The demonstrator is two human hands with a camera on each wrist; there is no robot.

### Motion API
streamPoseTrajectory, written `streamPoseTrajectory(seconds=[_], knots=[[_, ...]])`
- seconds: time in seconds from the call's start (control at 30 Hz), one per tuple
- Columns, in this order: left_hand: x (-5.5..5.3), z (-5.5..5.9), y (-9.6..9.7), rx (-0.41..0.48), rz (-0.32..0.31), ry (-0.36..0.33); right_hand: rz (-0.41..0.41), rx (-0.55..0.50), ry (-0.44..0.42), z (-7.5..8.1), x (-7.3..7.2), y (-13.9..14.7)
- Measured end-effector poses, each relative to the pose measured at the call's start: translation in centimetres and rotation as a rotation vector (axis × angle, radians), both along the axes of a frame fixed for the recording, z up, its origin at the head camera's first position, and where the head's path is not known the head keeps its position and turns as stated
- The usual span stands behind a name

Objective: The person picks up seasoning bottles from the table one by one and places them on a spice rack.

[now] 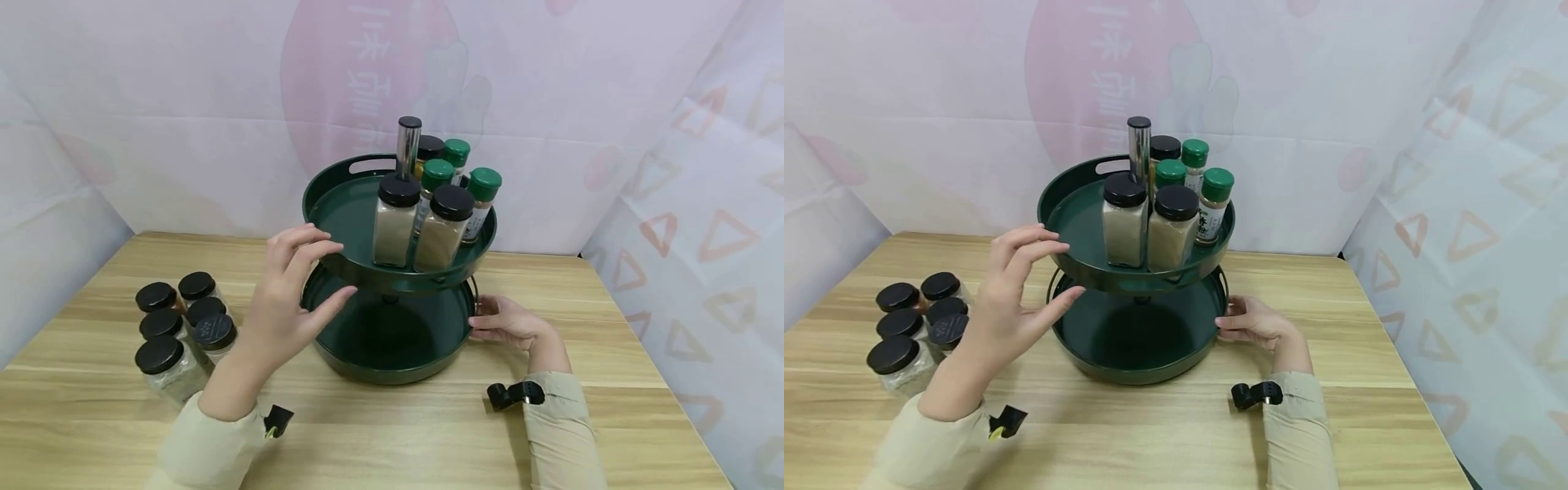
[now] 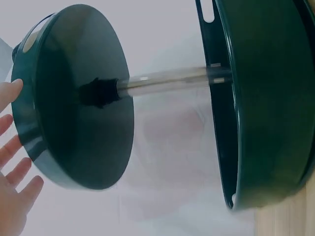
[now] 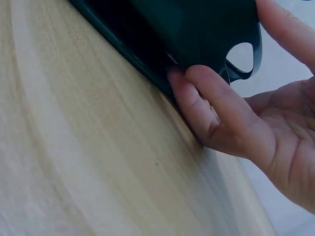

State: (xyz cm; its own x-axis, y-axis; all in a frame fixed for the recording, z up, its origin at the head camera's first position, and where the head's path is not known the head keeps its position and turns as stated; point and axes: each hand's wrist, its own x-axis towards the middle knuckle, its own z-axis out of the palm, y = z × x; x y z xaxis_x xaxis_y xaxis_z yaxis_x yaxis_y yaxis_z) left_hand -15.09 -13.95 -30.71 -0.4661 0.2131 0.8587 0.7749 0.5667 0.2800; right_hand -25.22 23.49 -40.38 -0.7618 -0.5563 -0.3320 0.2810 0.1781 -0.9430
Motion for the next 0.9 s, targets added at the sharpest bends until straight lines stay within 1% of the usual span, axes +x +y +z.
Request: streamPoseTrajectory(seconds=[0.17,0.3,0.43,0.5,0.57,0.63,0.7,0.8,0.9], knots=[[1.1,-0.1,-2.1,-0.009,0.041,-0.014,0.012,0.002,-0.005,0.0,-0.1,-0.3],[1.8,-0.1,-4.2,-0.016,0.067,-0.013,0.017,-0.005,-0.005,0.0,-0.2,-0.4],[2.5,-0.3,-6.8,-0.026,0.077,-0.058,0.01,-0.017,-0.008,0.1,-0.2,-0.4],[2.9,-0.4,-8.4,-0.013,0.079,-0.099,0.012,-0.021,-0.007,0.1,-0.2,-0.4],[3.3,-0.5,-10.1,0.011,0.102,-0.149,0.012,-0.02,-0.003,0.2,-0.2,-0.4],[3.6,-0.4,-11.7,0.049,0.148,-0.208,0.014,-0.018,0.004,0.2,-0.2,-0.3],[3.8,-0.3,-13.4,0.085,0.204,-0.284,0.013,-0.011,0.011,0.1,-0.2,-0.1],[3.8,-0.6,-15.8,0.134,0.264,-0.384,0.01,-0.004,0.016,0.1,-0.1,0.0],[3.4,-1.4,-18.2,0.141,0.276,-0.447,0.003,-0.001,0.015,0.1,0.0,0.1]])
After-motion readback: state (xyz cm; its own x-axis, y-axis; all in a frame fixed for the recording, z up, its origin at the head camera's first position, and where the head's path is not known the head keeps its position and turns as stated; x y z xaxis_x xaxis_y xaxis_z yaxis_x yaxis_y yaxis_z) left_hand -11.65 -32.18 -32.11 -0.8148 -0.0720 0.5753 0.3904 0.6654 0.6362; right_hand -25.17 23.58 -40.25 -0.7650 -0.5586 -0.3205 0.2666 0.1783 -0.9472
